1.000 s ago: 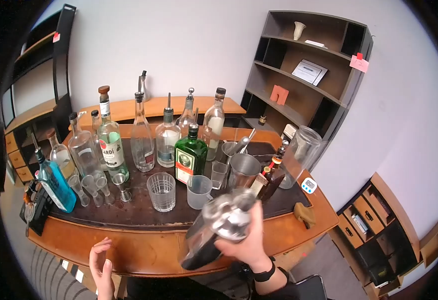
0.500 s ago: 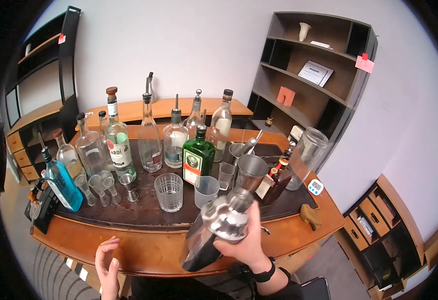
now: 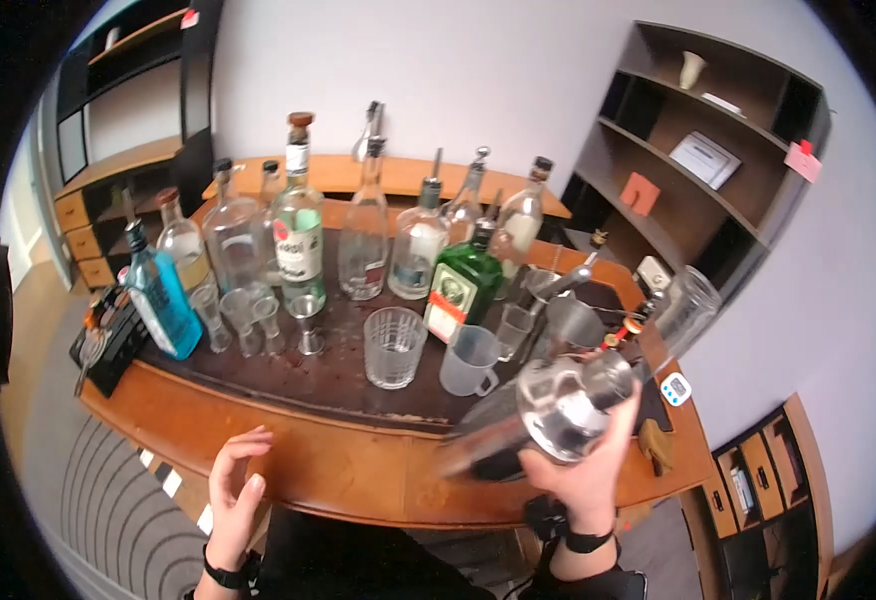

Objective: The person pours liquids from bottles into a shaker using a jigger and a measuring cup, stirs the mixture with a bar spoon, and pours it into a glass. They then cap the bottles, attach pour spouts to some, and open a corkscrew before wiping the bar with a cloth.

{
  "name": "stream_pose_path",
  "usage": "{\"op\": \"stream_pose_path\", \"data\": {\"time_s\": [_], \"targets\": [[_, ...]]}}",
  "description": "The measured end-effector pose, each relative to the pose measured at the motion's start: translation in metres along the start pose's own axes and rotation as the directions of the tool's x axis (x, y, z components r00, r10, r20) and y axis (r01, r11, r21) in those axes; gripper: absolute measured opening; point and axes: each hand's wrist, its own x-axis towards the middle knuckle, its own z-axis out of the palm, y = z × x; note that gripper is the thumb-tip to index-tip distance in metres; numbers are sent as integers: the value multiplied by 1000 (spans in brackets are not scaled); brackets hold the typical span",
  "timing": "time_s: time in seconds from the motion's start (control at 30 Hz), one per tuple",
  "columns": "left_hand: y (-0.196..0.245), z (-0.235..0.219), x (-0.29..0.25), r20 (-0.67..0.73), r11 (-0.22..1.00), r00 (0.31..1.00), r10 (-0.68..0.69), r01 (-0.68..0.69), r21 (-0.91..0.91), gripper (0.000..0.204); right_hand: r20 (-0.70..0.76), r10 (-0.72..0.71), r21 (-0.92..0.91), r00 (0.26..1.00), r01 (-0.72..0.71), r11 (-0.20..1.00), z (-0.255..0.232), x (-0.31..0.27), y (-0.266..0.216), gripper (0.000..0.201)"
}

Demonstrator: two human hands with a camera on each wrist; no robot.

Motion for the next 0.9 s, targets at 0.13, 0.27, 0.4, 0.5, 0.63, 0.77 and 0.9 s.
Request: {"op": "stream_pose_path", "data": {"time_s": [0.13,0.27,0.4,0.5,0.63,0.77,0.9], "targets": [[-4,-5,1,-17,1000,1000,-6,6,-12,29,-93,18,3,995,-18,1000,-8,-2,2,125],[-8,-6,-1,-14,999,1000,-3,3,-55,28,-69,8,-34,998,-10,999,-14,2,-1,130],[-9,-2,1,16,1000,1000,2,-2,-29,28,-70,-77,109,995,85,990,-4,-4,-6,128],[-10,-5,0,14,999,1000,22,-21,-50,28,-245,62,204,967,-11,979,1,9,-34,128],[-11,-7,-1,17,998,999,27,-26,-48,27,33,-120,-102,992,123,987,1,-5,6,127],[-11,-11,-4,19,1000,1000,-13,14,-20,30,-60,141,193,988,-128,973,-27,6,7,119],[-9,-11,-2,44,1000,999,2,-1,-20,29,53,14,13,998,-15,1000,0,-7,8,131]]}}
